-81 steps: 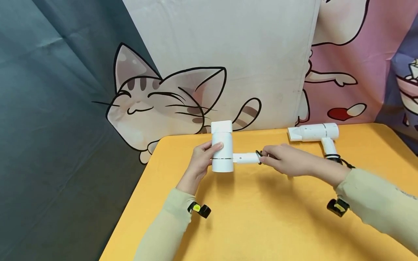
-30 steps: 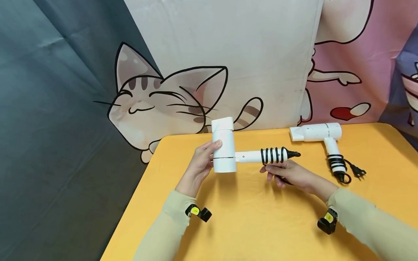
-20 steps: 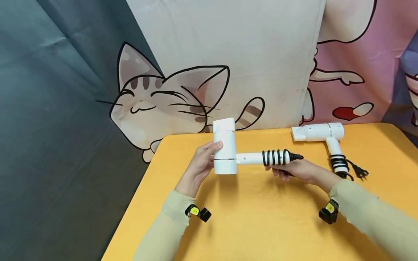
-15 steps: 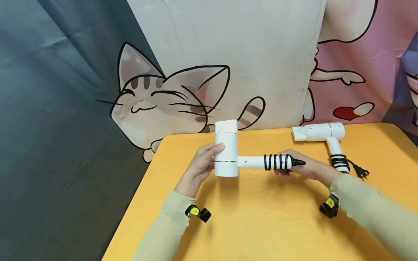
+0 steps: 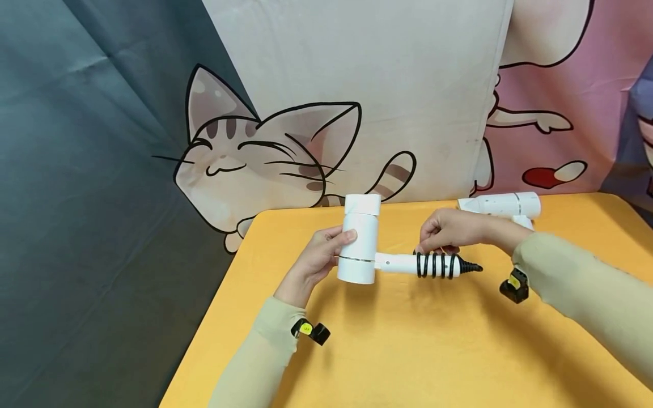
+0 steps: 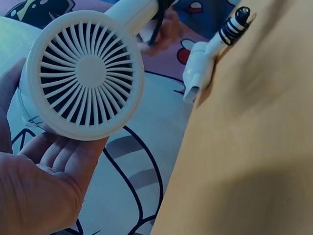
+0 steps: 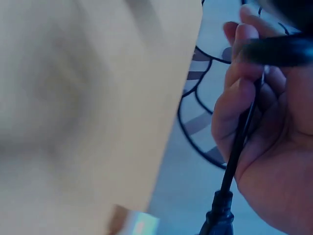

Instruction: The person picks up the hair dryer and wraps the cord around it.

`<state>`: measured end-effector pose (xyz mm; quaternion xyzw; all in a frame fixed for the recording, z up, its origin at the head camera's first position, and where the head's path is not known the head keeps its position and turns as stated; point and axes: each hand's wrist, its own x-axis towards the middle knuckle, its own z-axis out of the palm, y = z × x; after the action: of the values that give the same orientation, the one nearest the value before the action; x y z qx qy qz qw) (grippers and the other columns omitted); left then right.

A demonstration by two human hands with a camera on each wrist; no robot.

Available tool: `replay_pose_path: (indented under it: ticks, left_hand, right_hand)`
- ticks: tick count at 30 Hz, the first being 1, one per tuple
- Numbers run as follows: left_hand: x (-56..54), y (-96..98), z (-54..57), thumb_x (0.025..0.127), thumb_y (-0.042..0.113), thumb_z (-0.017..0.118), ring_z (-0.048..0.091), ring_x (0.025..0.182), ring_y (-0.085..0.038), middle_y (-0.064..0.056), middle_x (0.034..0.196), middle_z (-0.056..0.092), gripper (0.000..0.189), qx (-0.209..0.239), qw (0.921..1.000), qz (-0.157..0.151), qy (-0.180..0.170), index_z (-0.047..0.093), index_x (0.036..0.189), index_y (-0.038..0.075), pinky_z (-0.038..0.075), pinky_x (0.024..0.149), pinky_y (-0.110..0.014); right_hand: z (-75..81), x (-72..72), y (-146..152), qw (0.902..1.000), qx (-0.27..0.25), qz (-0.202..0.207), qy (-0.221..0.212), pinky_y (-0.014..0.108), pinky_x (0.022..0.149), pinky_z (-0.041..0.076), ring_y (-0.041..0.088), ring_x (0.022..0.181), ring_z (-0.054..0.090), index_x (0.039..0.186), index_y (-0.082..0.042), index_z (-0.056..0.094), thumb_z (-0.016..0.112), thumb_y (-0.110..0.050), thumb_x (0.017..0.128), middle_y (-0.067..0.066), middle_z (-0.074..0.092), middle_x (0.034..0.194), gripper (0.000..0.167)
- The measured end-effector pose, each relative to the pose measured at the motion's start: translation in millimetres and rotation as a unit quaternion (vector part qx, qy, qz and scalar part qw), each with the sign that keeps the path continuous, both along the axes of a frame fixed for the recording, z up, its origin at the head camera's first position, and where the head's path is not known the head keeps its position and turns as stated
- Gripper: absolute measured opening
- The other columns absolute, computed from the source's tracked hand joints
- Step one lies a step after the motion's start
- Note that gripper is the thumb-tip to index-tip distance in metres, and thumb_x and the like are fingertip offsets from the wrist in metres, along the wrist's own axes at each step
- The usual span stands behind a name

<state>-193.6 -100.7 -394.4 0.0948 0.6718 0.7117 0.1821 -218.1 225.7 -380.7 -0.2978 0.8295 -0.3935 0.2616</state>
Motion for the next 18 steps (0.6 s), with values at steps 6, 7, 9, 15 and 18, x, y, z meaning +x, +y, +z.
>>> replay_pose_path:
  ticks: [6, 7, 9, 15, 18]
  left_hand:
    - [-2.6, 1.0, -2.3, 0.098, 0.021, 0.076, 0.075, 0.093, -0.020, -0.015, 0.115, 0.077, 0.048, -0.026, 0.9996, -0.003, 0.005, 0.068, 0.141, 0.000, 0.065, 0.076, -0.035]
    - [-3.1, 1.2, -2.9, 0.098, 0.021, 0.077, 0.075, 0.095, -0.021, -0.015, 0.116, 0.077, 0.048, -0.030, 0.9995, -0.003, 0.004, 0.068, 0.141, 0.000, 0.065, 0.077, -0.036]
    - [-3.8, 1.6, -4.0, 0.097, 0.022, 0.078, 0.075, 0.096, -0.022, -0.015, 0.116, 0.077, 0.050, -0.037, 0.9993, 0.001, 0.003, 0.068, 0.141, 0.001, 0.065, 0.078, -0.037]
    - [-5.9, 2.8, -6.5, 0.096, 0.022, 0.080, 0.076, 0.098, -0.024, -0.016, 0.117, 0.077, 0.049, -0.034, 0.9990, 0.026, 0.007, 0.070, 0.140, 0.002, 0.065, 0.081, -0.040]
    - [-6.6, 3.2, -8.5, 0.096, 0.022, 0.080, 0.076, 0.097, -0.025, -0.016, 0.116, 0.078, 0.047, -0.031, 0.9985, 0.043, 0.009, 0.071, 0.138, 0.003, 0.065, 0.080, -0.040]
  right_hand:
    - [26.0, 1.5, -17, 0.9939, 0.098, 0.012, 0.049, 0.024, 0.050, 0.048, 0.009, 0.046, 0.052, 0.073, -0.013, 0.064, 0.079, -0.030, 0.099, -0.003, 0.059, 0.064, 0.034]
    - [28.9, 2.4, -21, 0.9916, 0.110, 0.017, 0.065, 0.025, 0.051, 0.049, 0.010, 0.046, 0.052, 0.072, -0.014, 0.063, 0.078, -0.030, 0.099, -0.004, 0.059, 0.063, 0.035]
    - [34.0, 5.0, -26, 0.9870, 0.131, 0.022, 0.089, 0.026, 0.052, 0.050, 0.010, 0.045, 0.053, 0.072, -0.018, 0.062, 0.077, -0.029, 0.100, -0.006, 0.058, 0.062, 0.034]
    - [42.2, 15.1, -36, 0.9808, 0.143, 0.013, 0.132, 0.026, 0.052, 0.051, 0.009, 0.045, 0.053, 0.074, -0.018, 0.062, 0.074, -0.024, 0.103, -0.007, 0.058, 0.063, 0.032]
    - [44.1, 20.2, -38, 0.9749, 0.137, 0.013, 0.175, 0.025, 0.054, 0.049, 0.005, 0.050, 0.053, 0.075, -0.018, 0.064, 0.073, -0.021, 0.103, -0.010, 0.056, 0.063, 0.029]
